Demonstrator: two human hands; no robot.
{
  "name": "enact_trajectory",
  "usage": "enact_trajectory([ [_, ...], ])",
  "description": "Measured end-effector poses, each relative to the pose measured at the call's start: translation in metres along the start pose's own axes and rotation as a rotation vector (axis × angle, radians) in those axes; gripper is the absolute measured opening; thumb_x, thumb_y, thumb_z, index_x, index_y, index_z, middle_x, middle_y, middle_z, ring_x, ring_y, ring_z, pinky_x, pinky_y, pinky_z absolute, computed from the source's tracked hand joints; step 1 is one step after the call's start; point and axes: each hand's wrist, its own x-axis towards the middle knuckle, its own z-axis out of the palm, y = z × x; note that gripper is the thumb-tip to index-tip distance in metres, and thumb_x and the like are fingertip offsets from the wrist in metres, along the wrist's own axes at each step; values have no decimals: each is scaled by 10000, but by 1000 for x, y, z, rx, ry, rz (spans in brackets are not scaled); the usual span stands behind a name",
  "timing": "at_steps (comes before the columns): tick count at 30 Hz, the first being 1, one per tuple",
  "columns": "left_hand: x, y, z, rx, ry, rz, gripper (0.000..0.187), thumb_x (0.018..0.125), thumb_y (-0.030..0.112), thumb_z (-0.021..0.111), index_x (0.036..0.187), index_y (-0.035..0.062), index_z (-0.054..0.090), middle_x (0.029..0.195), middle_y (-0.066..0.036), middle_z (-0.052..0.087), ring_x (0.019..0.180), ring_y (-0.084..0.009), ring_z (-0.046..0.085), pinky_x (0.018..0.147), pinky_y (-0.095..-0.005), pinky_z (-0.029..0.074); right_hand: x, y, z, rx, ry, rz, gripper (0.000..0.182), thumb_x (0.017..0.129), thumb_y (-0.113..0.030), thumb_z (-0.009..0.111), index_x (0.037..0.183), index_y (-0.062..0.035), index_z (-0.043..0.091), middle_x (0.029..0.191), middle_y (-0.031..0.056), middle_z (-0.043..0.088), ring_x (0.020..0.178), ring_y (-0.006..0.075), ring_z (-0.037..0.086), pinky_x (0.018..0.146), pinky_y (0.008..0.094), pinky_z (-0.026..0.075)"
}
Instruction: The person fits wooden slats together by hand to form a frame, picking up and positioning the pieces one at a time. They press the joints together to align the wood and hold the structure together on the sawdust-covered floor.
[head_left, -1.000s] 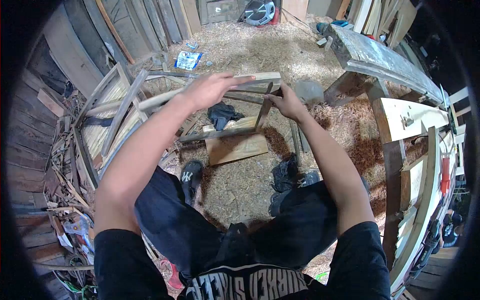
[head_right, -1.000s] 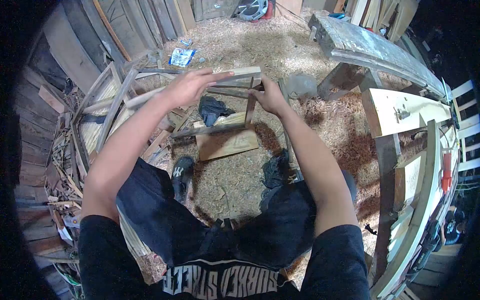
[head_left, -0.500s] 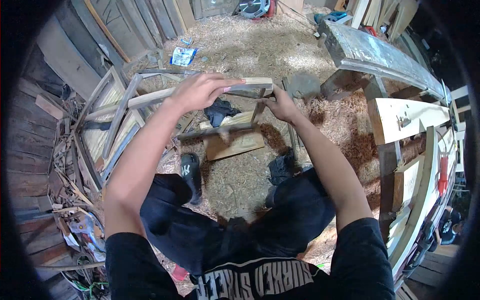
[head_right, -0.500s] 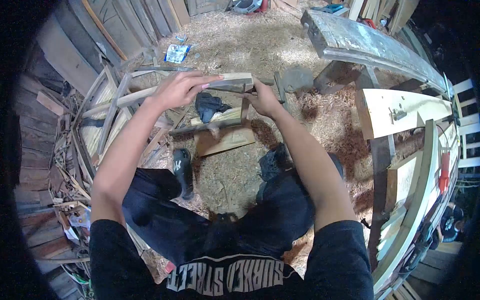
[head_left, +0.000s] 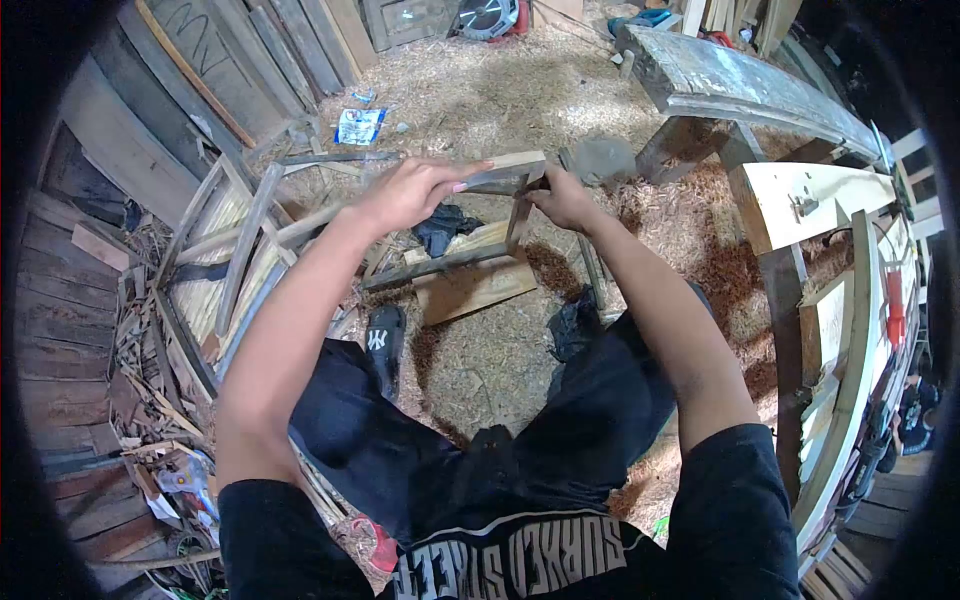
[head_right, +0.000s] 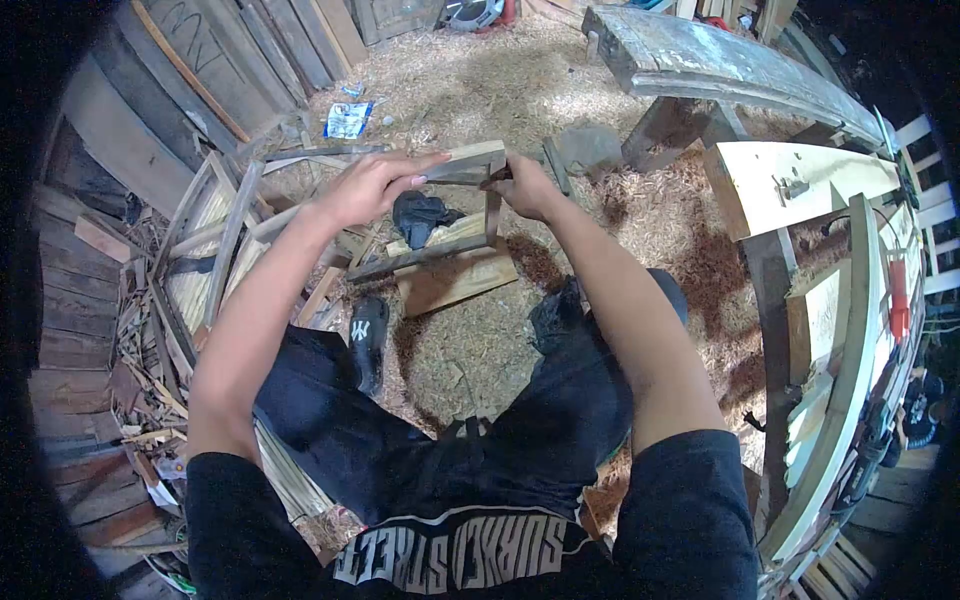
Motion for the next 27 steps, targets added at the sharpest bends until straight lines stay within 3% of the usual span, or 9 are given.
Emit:
enact_trajectory([
  [3, 1, 17, -10, 193, -111, -178, 501, 1043, 235, 575, 1505, 417, 508, 1225, -105, 725, 1061, -317, 717, 941, -477, 598, -3, 2, -1, 32, -50, 23, 376, 904, -47, 733, 1255, 15, 613, 1141, 174, 756, 1104, 295, 722, 978, 395, 548],
  [7, -4, 9, 4, 176, 7, -127, 484, 1050, 262, 569, 1505, 417, 510, 1182, -113, 737, 1037, -308, 729, 912, -450, 612, -2, -7, 5, 16, 3, 53, 378, 898, -58, 736, 1249, 16, 618, 1138, 182, 756, 1105, 303, 722, 956, 405, 554],
  [10, 1, -1, 10, -46, 17, -210, 486, 1031, 299, 619, 1507, 353, 533, 1187, -136, 742, 931, -281, 742, 848, -421, 613, 5, 3, 6, 11, 25, 13, 392, 897, -86, 754, 1251, 10, 618, 1133, 191, 753, 1097, 309, 724, 945, 406, 555],
  [13, 8, -6, 4, -409, 170, -15, 548, 999, 338, 698, 1514, 222, 551, 1032, -105, 794, 650, -165, 654, 743, -398, 567, 3, 2, 6, 59, 30, -34, 404, 900, -132, 779, 1252, -9, 624, 1126, 196, 750, 1082, 319, 725, 937, 406, 556],
  [14, 6, 4, -12, -431, -51, -357, 541, 1011, 353, 688, 1519, 231, 547, 841, -58, 756, 555, -124, 584, 610, -364, 538, 2, -1, 5, 108, 28, -19, 411, 902, -156, 792, 1253, -20, 628, 1123, 197, 749, 1075, 324, 726, 933, 407, 556],
  [20, 13, -14, 3, -517, -168, -488, 520, 1041, 407, 641, 1523, 239, 542, 649, 4, 522, 481, -73, 480, 442, -276, 402, 6, 18, 13, 81, 29, -26, 445, 904, -187, 803, 1278, -33, 616, 1137, 195, 746, 1081, 320, 723, 945, 420, 550],
  [21, 14, -14, 5, -517, -174, -491, 520, 1041, 407, 641, 1523, 239, 542, 649, 4, 522, 481, -73, 480, 442, -276, 402, 5, 15, 13, 86, 27, -22, 445, 904, -187, 803, 1278, -33, 616, 1137, 195, 746, 1081, 320, 723, 945, 420, 550],
  [23, 16, -14, 7, -516, -183, -542, 520, 1050, 431, 615, 1524, 231, 539, 643, 6, 530, 477, -77, 476, 446, -282, 405, 4, 7, 10, 136, -7, 12, 394, 931, -138, 779, 1255, 7, 606, 1128, 150, 744, 1040, 219, 705, 943, 378, 551],
  [27, 17, -18, 8, -481, -168, -535, 517, 1060, 438, 591, 1524, 217, 539, 645, 2, 522, 470, -84, 472, 447, -291, 405, 9, 9, 10, 92, 25, -28, 399, 931, -132, 776, 1258, 16, 603, 1126, 158, 745, 1049, 210, 703, 940, 375, 549],
])
